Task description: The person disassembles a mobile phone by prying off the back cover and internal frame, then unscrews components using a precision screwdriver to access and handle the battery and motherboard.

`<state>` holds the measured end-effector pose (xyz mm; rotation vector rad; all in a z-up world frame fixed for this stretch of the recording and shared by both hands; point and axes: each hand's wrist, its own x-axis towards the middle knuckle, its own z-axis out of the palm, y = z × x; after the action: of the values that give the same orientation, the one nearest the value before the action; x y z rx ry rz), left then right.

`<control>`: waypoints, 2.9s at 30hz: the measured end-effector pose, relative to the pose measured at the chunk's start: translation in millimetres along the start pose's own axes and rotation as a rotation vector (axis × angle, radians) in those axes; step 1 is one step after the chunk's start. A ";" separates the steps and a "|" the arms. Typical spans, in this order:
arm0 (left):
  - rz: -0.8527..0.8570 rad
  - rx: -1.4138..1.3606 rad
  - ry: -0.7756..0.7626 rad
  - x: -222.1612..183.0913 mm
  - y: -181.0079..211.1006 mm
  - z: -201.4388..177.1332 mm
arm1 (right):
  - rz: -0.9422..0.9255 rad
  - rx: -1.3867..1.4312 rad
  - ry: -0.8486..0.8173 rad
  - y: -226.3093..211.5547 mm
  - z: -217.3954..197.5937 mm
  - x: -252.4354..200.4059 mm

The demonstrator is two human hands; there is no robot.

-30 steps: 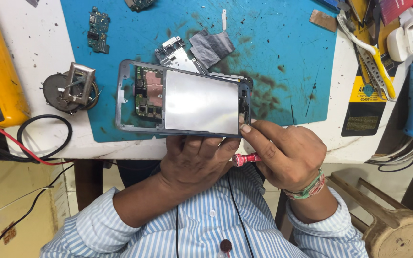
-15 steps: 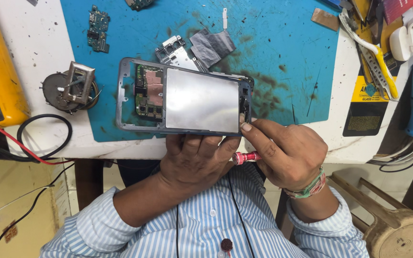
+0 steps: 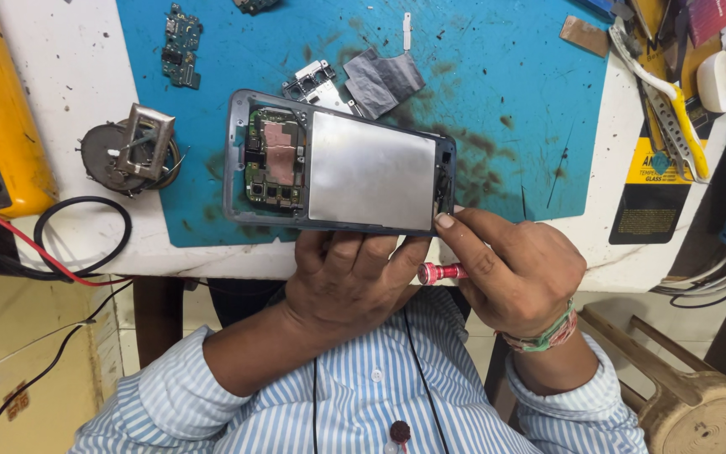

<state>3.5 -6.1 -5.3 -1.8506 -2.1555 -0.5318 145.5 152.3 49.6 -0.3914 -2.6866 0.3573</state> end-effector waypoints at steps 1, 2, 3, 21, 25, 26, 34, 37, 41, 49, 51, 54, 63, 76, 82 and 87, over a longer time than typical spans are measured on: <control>-0.001 -0.007 -0.001 0.8 -0.4 -1.2 | 0.008 -0.004 0.007 -0.6 0.2 0.1; -0.001 -0.017 0.002 1.4 -0.5 -1.5 | 0.016 -0.009 0.014 -1.1 0.2 0.3; -0.001 -0.026 0.005 1.7 -0.4 -1.5 | 0.025 -0.002 0.023 -1.4 -0.1 0.6; -0.016 -0.020 0.014 2.2 0.8 0.1 | 0.024 0.004 -0.012 0.4 0.6 -0.5; -0.007 -0.010 0.007 1.6 0.1 0.2 | 0.018 0.014 -0.005 -0.3 1.4 1.8; -0.006 -0.010 0.010 1.7 -0.1 0.4 | 0.013 0.017 -0.003 -0.4 1.5 3.0; 0.004 0.002 0.012 12.5 -2.8 -9.5 | 0.190 -0.028 0.193 -0.3 0.4 -4.5; 0.003 -0.047 0.021 17.9 -4.1 -14.1 | 0.327 -0.078 0.259 2.0 1.5 -2.4; 0.000 -0.051 0.034 20.2 -3.9 -14.4 | 0.522 -0.117 0.312 3.3 1.3 10.0; 0.066 -0.008 -0.005 23.3 -6.8 -19.3 | 0.521 0.167 0.363 6.8 6.6 -2.5; 0.093 0.072 -0.003 26.8 -6.0 -21.3 | 0.540 0.246 0.378 10.0 8.9 -6.3; 0.103 0.077 -0.020 33.8 -7.2 -24.2 | 0.607 0.355 0.406 13.0 11.8 -10.4; 0.176 0.027 -0.031 51.8 -11.9 -29.9 | 0.608 0.601 0.592 20.8 21.3 -26.4; 0.210 -0.109 -0.038 60.5 -19.2 -34.9 | 0.307 0.359 0.128 6.7 1.8 10.2; 0.158 -0.197 -0.050 55.0 -16.2 -32.2 | 0.205 0.236 -0.159 -4.8 -6.4 43.9; 0.157 -0.197 -0.038 54.7 -17.4 -30.5 | 0.310 0.250 -0.230 1.5 -6.4 47.2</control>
<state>-23.9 27.5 43.1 -2.1277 -2.0206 -0.7003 106.9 170.0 71.3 -0.7305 -2.7502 0.8670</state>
